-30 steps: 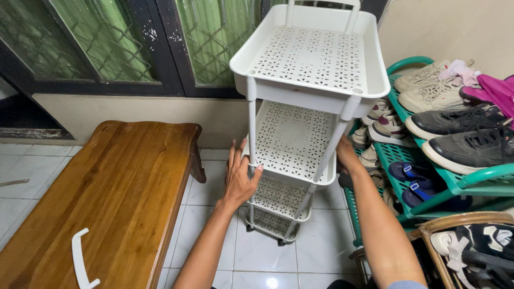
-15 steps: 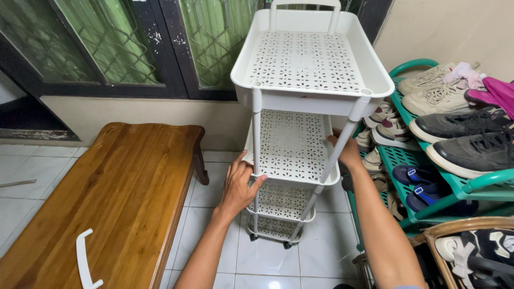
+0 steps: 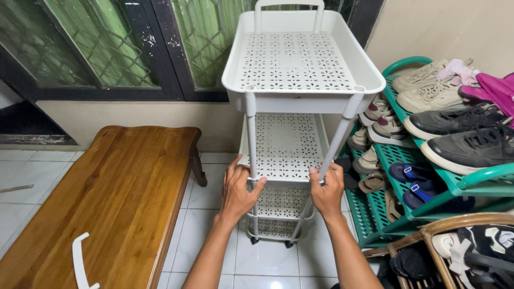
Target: The person assembles a white three-tier plastic storage cart by hand. They attach the vertical support poles to the trays, then install two white plastic handles onto the top tray, securing them into place.
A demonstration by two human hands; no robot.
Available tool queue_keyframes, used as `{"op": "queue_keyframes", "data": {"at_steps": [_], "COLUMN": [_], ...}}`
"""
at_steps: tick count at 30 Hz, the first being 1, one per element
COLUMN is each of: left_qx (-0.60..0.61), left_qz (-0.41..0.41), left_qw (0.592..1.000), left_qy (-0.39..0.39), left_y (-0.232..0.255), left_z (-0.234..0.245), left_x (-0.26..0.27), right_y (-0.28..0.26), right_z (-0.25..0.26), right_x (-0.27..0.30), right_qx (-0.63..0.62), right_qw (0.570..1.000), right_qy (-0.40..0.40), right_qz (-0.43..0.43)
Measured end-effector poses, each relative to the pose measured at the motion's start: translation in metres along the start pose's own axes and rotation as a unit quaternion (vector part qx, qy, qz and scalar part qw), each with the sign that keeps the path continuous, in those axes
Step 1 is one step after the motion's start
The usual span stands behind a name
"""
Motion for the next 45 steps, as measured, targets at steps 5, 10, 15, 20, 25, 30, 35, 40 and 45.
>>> {"op": "queue_keyframes", "data": {"at_steps": [5,10,15,20,25,30,35,40,45], "left_qx": [-0.003,-0.001,-0.001,0.016,0.029,0.026,0.007,-0.056,-0.163], "left_qz": [0.011,0.001,-0.014,-0.015,0.001,0.013,-0.003,0.054,0.129], "left_qw": [0.999,0.998,0.997,0.997,0.997,0.998,1.0,0.996,0.977], "left_qy": [0.04,0.063,0.073,0.077,0.072,0.047,-0.008,-0.043,-0.049], "left_y": [-0.008,-0.012,-0.01,-0.012,-0.014,-0.012,-0.006,-0.023,-0.06], "left_z": [-0.008,-0.014,-0.014,-0.015,-0.016,-0.016,-0.008,0.017,0.065], "left_x": [-0.001,0.006,0.008,0.006,0.009,0.005,0.009,0.045,0.106], "right_y": [-0.004,-0.002,-0.002,-0.007,-0.006,-0.007,-0.059,-0.127,-0.168], "right_z": [0.001,0.001,0.002,0.004,0.003,0.005,0.018,-0.027,-0.104], "right_x": [0.003,0.003,0.003,0.002,0.004,0.004,0.029,0.087,0.115], "right_qx": [0.021,0.031,0.024,0.019,0.02,0.014,0.104,0.055,-0.035], "right_qw": [0.999,0.999,0.999,0.999,0.999,0.999,0.982,0.977,0.941], "right_qy": [0.038,0.032,0.031,0.042,0.032,0.031,0.134,-0.034,-0.211], "right_qz": [0.016,0.018,0.013,0.024,0.017,-0.011,0.088,0.206,0.261]}}
Point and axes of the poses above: each hand's wrist, its own x-axis away from the middle knuckle, its own z-axis out of the back of the hand, y = z × x, the point moved 9 cm from there along -x, towards the middle knuckle, and after that the axes turned 7 degrees about x, right-handed, at the moved point
